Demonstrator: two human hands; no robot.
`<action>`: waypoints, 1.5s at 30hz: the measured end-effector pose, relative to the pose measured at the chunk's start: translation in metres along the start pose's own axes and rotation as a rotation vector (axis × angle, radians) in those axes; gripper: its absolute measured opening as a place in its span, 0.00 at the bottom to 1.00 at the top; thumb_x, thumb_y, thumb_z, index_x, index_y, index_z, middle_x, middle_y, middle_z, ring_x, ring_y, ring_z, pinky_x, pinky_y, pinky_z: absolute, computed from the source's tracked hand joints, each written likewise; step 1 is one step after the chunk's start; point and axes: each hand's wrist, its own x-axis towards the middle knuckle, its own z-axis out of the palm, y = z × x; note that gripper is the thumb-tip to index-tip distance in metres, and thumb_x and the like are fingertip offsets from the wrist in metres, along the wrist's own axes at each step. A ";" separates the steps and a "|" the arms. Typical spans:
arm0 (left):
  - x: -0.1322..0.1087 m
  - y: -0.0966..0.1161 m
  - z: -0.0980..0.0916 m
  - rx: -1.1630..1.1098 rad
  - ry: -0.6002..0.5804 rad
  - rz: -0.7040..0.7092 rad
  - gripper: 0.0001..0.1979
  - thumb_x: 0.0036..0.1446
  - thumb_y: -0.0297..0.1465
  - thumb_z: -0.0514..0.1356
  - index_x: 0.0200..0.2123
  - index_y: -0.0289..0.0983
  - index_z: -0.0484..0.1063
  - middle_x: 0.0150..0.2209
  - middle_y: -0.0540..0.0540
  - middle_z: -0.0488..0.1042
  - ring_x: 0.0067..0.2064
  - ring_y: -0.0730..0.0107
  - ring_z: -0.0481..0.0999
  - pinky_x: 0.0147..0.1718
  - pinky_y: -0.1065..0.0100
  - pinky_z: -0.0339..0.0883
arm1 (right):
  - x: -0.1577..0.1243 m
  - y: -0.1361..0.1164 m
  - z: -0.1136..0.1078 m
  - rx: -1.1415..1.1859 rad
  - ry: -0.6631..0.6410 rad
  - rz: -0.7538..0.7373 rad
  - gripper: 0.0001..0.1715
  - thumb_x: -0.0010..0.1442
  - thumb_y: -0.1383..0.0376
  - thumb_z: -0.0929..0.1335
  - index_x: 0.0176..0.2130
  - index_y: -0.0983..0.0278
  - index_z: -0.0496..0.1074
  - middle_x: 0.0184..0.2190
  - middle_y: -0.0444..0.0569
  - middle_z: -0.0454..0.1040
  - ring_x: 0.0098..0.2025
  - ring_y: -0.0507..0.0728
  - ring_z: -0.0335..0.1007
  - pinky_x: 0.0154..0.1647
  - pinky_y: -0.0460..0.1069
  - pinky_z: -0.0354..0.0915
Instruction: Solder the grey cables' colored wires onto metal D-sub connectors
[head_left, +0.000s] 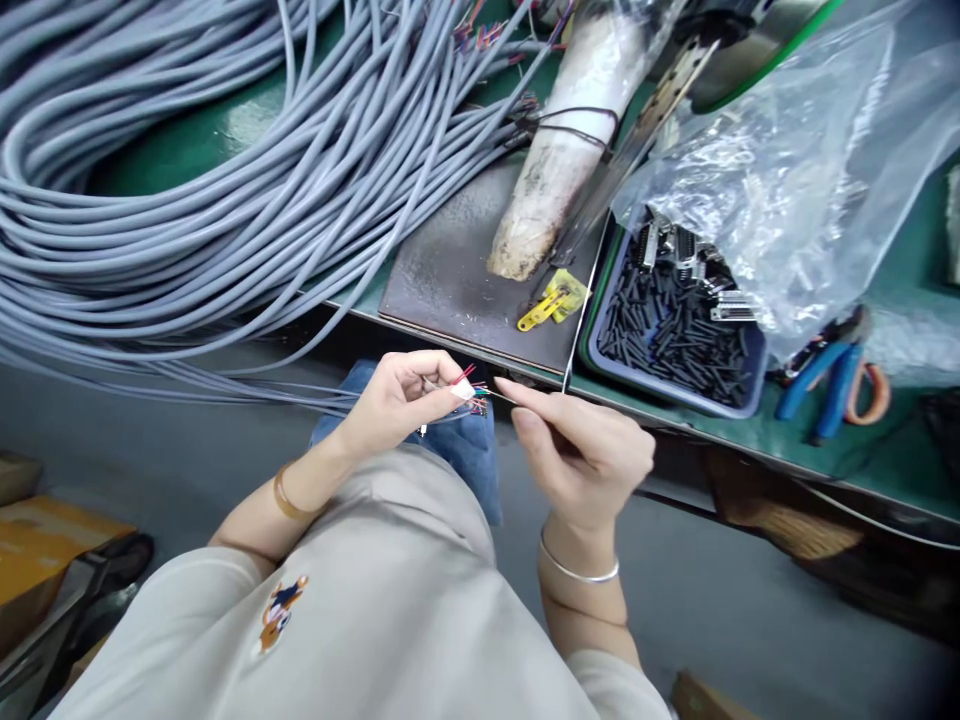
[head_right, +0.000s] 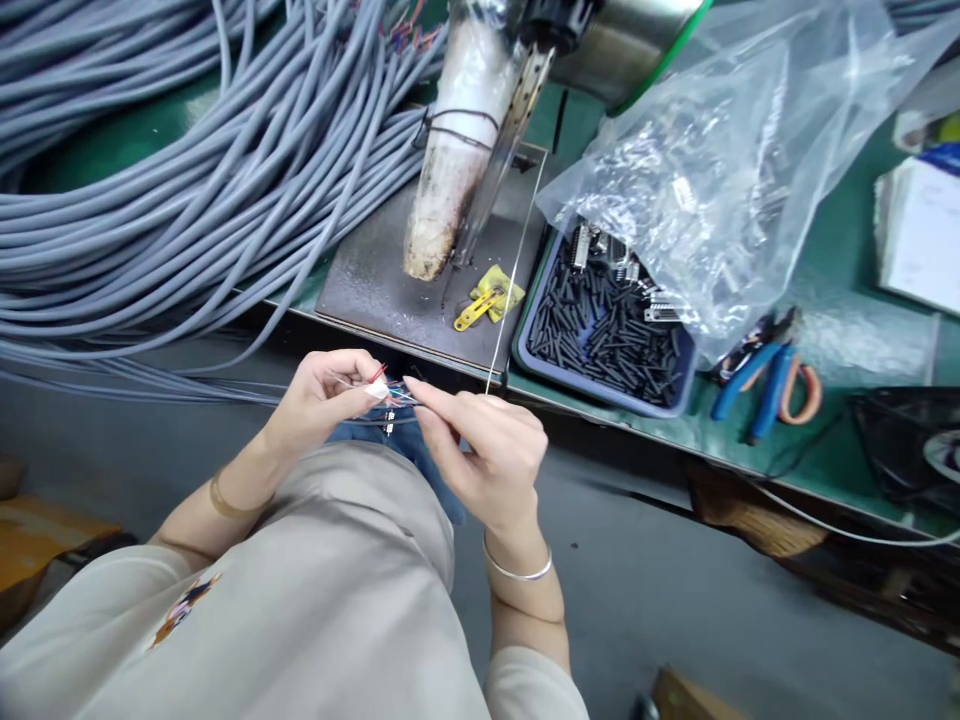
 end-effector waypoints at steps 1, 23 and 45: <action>0.000 0.000 0.001 -0.008 -0.008 0.005 0.16 0.51 0.40 0.72 0.27 0.33 0.74 0.23 0.51 0.71 0.23 0.80 0.63 0.22 0.76 0.56 | 0.000 0.000 0.001 0.007 -0.025 -0.001 0.13 0.67 0.66 0.70 0.49 0.54 0.81 0.18 0.38 0.69 0.18 0.48 0.59 0.22 0.46 0.59; -0.001 -0.007 0.005 0.113 -0.032 0.190 0.10 0.60 0.34 0.67 0.30 0.33 0.78 0.27 0.48 0.76 0.28 0.78 0.71 0.27 0.77 0.65 | -0.001 0.007 0.006 0.101 0.065 0.024 0.13 0.67 0.65 0.70 0.48 0.53 0.82 0.20 0.39 0.74 0.19 0.49 0.63 0.21 0.47 0.57; -0.003 0.014 0.007 0.236 -0.025 0.207 0.09 0.60 0.30 0.65 0.27 0.34 0.76 0.24 0.49 0.73 0.24 0.79 0.66 0.22 0.75 0.57 | 0.004 0.013 -0.038 -0.251 0.080 0.129 0.02 0.65 0.64 0.72 0.40 0.58 0.75 0.23 0.38 0.74 0.19 0.48 0.65 0.21 0.46 0.58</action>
